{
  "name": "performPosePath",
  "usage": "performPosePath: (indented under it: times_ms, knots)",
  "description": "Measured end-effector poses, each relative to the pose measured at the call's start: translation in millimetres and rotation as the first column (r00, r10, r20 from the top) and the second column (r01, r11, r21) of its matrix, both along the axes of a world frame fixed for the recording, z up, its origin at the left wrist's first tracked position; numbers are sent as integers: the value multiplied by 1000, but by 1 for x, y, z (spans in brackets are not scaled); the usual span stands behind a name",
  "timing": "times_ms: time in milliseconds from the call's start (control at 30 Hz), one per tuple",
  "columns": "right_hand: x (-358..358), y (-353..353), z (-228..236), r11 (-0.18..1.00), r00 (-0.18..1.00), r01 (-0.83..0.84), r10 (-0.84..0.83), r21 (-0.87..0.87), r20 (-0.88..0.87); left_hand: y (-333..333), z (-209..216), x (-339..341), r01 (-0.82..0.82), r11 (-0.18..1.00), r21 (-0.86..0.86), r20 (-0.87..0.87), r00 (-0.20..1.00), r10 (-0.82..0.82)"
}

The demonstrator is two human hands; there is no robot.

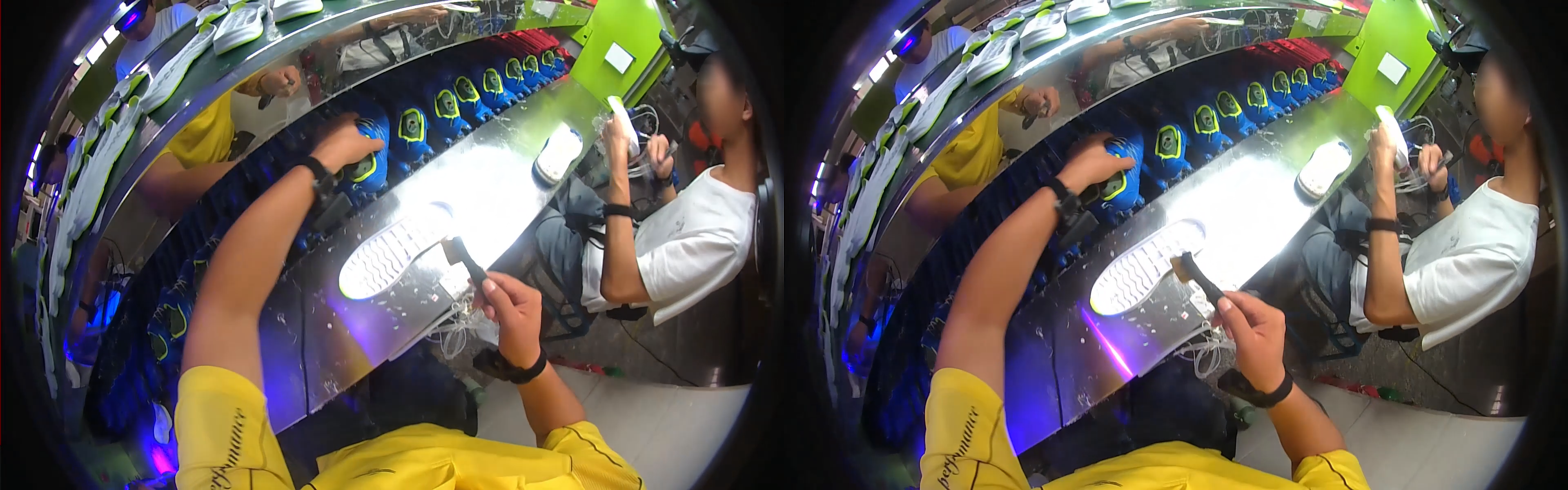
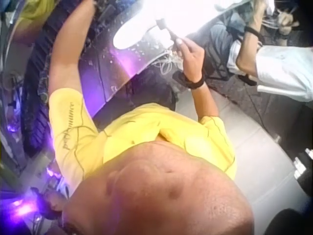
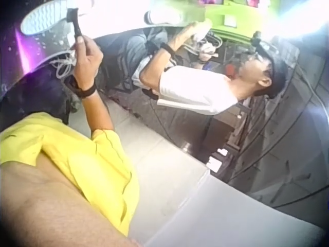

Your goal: Applying glue to the edges and seams of blue athletic shoes using a brush.

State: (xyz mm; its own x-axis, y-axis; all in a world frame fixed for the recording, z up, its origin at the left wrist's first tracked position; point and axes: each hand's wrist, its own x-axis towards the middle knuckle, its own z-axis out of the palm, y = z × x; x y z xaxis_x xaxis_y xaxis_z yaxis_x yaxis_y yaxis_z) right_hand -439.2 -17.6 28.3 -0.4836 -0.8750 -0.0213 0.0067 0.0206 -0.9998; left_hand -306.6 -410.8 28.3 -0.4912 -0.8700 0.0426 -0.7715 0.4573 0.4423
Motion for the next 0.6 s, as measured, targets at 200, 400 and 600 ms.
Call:
performPosePath:
  times_ms: [200,400,600]
  knots:
    - [4,6,-9,998,999,30,-29,51,-26,-35,-60,-41,-28,994,-105,173,984,46]
    - [0,6,-16,999,999,32,-31,41,-25,-18,-11,6,-84,948,-306,50,993,104]
    - [16,5,-7,999,999,-36,36,-11,-15,-35,-86,132,-175,977,-121,233,952,200]
